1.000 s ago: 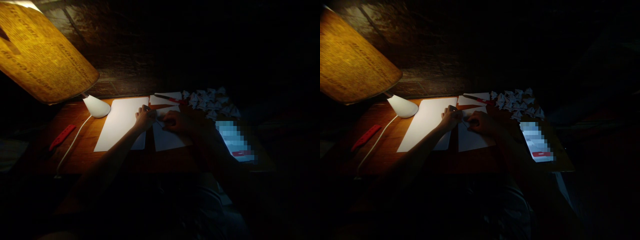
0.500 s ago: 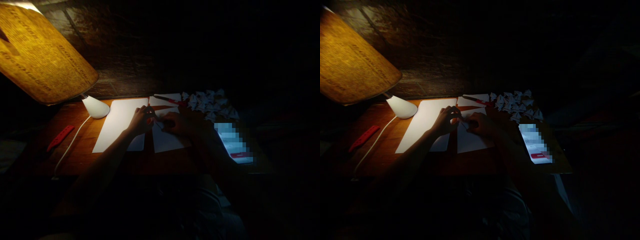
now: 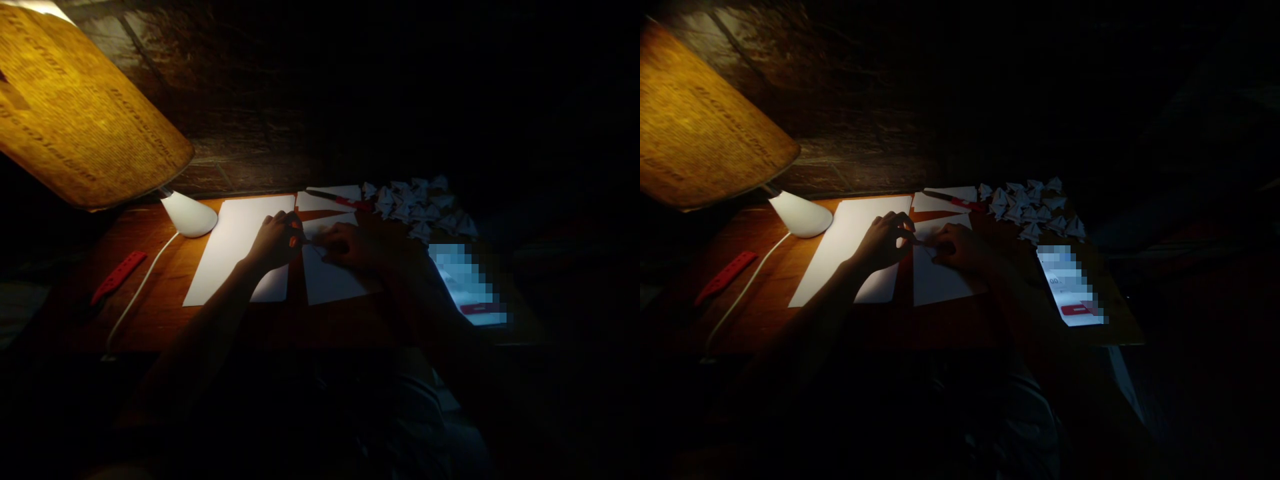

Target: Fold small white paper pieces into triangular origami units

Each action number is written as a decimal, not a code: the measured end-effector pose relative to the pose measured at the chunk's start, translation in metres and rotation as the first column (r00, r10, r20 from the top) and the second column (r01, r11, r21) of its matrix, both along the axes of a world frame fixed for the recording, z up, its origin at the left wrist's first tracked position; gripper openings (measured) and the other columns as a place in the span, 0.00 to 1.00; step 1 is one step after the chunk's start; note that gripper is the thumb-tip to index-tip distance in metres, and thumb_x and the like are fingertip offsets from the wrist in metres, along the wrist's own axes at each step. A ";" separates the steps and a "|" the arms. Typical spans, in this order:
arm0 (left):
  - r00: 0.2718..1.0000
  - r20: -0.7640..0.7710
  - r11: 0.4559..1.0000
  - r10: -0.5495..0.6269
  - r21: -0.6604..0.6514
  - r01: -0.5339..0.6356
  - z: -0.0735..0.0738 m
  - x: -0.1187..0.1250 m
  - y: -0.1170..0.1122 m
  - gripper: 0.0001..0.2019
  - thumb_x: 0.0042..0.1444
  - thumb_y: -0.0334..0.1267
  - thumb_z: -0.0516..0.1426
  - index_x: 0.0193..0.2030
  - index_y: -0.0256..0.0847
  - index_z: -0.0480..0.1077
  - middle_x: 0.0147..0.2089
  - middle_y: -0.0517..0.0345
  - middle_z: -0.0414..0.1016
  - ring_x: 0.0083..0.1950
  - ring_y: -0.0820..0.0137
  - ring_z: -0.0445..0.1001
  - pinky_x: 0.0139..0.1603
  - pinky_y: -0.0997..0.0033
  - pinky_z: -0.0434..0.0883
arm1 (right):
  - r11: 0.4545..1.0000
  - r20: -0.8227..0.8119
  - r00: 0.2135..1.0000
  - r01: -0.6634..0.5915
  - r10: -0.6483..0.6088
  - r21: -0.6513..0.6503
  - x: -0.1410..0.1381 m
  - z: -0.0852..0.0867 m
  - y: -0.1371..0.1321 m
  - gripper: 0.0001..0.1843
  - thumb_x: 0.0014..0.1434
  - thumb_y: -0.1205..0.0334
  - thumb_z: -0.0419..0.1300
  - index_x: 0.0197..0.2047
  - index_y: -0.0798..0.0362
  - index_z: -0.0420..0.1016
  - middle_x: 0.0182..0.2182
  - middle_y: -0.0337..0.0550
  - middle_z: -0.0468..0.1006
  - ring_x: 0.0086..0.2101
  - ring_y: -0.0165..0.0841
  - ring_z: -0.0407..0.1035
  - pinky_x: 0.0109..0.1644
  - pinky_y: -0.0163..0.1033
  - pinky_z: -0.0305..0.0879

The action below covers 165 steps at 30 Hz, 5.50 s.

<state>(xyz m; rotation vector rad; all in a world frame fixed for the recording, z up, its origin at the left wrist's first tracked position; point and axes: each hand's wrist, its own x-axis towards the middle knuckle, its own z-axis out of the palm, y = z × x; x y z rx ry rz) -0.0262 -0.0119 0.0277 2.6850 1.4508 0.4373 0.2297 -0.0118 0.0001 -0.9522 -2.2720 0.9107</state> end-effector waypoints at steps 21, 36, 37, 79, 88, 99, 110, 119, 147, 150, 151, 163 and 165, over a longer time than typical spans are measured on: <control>0.983 0.028 0.984 -0.180 -0.003 0.180 -0.010 0.005 0.003 0.05 0.63 0.35 0.61 0.40 0.44 0.81 0.46 0.52 0.85 0.51 0.56 0.79 0.52 0.56 0.72 | 0.999 -0.026 1.000 0.004 -0.005 -0.035 0.001 -0.007 0.006 0.14 0.55 0.62 0.75 0.46 0.51 0.84 0.47 0.47 0.82 0.47 0.42 0.78 0.53 0.49 0.74; 0.915 0.142 0.922 -0.379 -0.026 0.386 -0.009 0.008 -0.009 0.19 0.65 0.26 0.56 0.53 0.46 0.85 0.50 0.52 0.84 0.48 0.67 0.83 0.49 0.66 0.82 | 0.986 -0.132 0.991 -0.011 -0.011 -0.164 -0.003 -0.003 0.003 0.13 0.52 0.64 0.74 0.38 0.50 0.76 0.41 0.43 0.78 0.39 0.38 0.75 0.42 0.44 0.73; 0.917 0.133 0.923 -0.377 -0.029 0.384 -0.009 0.007 -0.009 0.19 0.65 0.26 0.56 0.54 0.47 0.85 0.49 0.52 0.84 0.48 0.67 0.83 0.48 0.67 0.82 | 0.991 -0.113 0.993 -0.004 -0.011 -0.136 -0.002 -0.002 0.004 0.13 0.51 0.65 0.74 0.38 0.50 0.75 0.41 0.42 0.78 0.39 0.37 0.74 0.42 0.43 0.72; 0.960 0.066 0.959 -0.271 -0.066 0.275 -0.016 0.018 -0.015 0.09 0.69 0.37 0.61 0.51 0.45 0.82 0.55 0.51 0.81 0.51 0.65 0.81 0.49 0.66 0.79 | 0.997 -0.072 0.996 0.040 -0.045 -0.068 0.004 0.001 0.005 0.07 0.56 0.64 0.69 0.40 0.50 0.82 0.43 0.46 0.83 0.42 0.40 0.75 0.49 0.45 0.71; 0.935 0.029 0.935 -0.353 -0.031 0.353 -0.012 0.018 -0.017 0.10 0.72 0.35 0.59 0.48 0.44 0.84 0.62 0.50 0.81 0.57 0.64 0.81 0.56 0.62 0.81 | 0.939 -0.022 0.947 0.320 -0.320 0.128 0.012 -0.004 0.015 0.04 0.56 0.64 0.70 0.34 0.51 0.79 0.39 0.46 0.82 0.41 0.41 0.72 0.50 0.46 0.67; 0.934 0.060 0.933 -0.351 -0.062 0.354 -0.011 0.017 -0.017 0.12 0.74 0.37 0.57 0.51 0.43 0.84 0.63 0.50 0.82 0.59 0.65 0.82 0.58 0.64 0.80 | 0.950 0.017 0.957 0.287 -0.291 0.127 0.013 -0.006 0.016 0.07 0.57 0.63 0.73 0.34 0.50 0.79 0.40 0.46 0.82 0.43 0.42 0.73 0.50 0.46 0.67; 0.952 0.002 0.949 -0.307 -0.077 0.306 -0.010 0.019 -0.018 0.13 0.73 0.37 0.58 0.54 0.45 0.84 0.60 0.49 0.83 0.55 0.63 0.82 0.53 0.63 0.81 | 0.945 -0.011 0.951 0.309 -0.310 0.109 0.013 -0.013 0.020 0.07 0.53 0.63 0.74 0.35 0.51 0.80 0.41 0.46 0.82 0.43 0.41 0.73 0.50 0.46 0.68; 0.951 -0.011 0.950 -0.308 -0.060 0.307 -0.008 0.020 -0.020 0.13 0.73 0.37 0.57 0.53 0.44 0.84 0.65 0.51 0.82 0.56 0.63 0.83 0.51 0.64 0.81 | 0.961 -0.002 0.963 0.270 -0.270 0.062 0.014 -0.009 0.024 0.03 0.55 0.66 0.70 0.35 0.52 0.81 0.39 0.46 0.84 0.39 0.39 0.74 0.47 0.45 0.68; 0.955 -0.159 0.969 -0.249 -0.050 0.244 -0.006 0.028 -0.026 0.15 0.70 0.35 0.57 0.60 0.46 0.77 0.54 0.51 0.82 0.50 0.62 0.78 0.39 0.68 0.72 | 0.947 0.007 0.949 0.313 -0.314 0.068 0.017 -0.016 0.026 0.09 0.63 0.63 0.61 0.44 0.53 0.82 0.47 0.51 0.83 0.47 0.42 0.75 0.55 0.48 0.70; 0.961 -0.186 0.977 -0.205 -0.101 0.188 -0.002 0.030 -0.027 0.15 0.71 0.37 0.57 0.61 0.47 0.77 0.53 0.50 0.82 0.48 0.62 0.79 0.38 0.68 0.71 | 0.952 0.038 0.957 0.282 -0.288 0.121 0.020 -0.014 0.024 0.12 0.60 0.58 0.68 0.46 0.53 0.81 0.49 0.52 0.81 0.49 0.43 0.74 0.56 0.48 0.70; 0.961 -0.199 0.978 -0.194 -0.117 0.173 -0.001 0.031 -0.028 0.16 0.71 0.37 0.57 0.62 0.47 0.77 0.54 0.50 0.82 0.48 0.61 0.79 0.38 0.68 0.71 | 0.951 0.044 0.957 0.278 -0.286 0.134 0.022 -0.013 0.023 0.14 0.59 0.57 0.70 0.47 0.53 0.81 0.50 0.52 0.81 0.50 0.44 0.74 0.57 0.48 0.70; 0.958 -0.228 0.978 -0.176 -0.155 0.143 0.009 0.034 -0.032 0.17 0.72 0.38 0.55 0.64 0.48 0.77 0.58 0.49 0.83 0.52 0.60 0.80 0.40 0.66 0.73 | 0.953 0.100 0.953 0.273 -0.287 0.135 0.033 -0.010 0.023 0.19 0.56 0.57 0.74 0.49 0.52 0.82 0.54 0.53 0.77 0.55 0.49 0.72 0.62 0.53 0.67; 0.959 -0.223 0.978 -0.174 -0.149 0.143 0.008 0.034 -0.032 0.17 0.72 0.38 0.55 0.64 0.48 0.77 0.58 0.50 0.83 0.52 0.60 0.80 0.40 0.66 0.72 | 0.948 0.111 0.945 0.293 -0.307 0.123 0.032 -0.010 0.024 0.20 0.55 0.58 0.75 0.50 0.52 0.83 0.54 0.53 0.77 0.56 0.49 0.72 0.62 0.53 0.67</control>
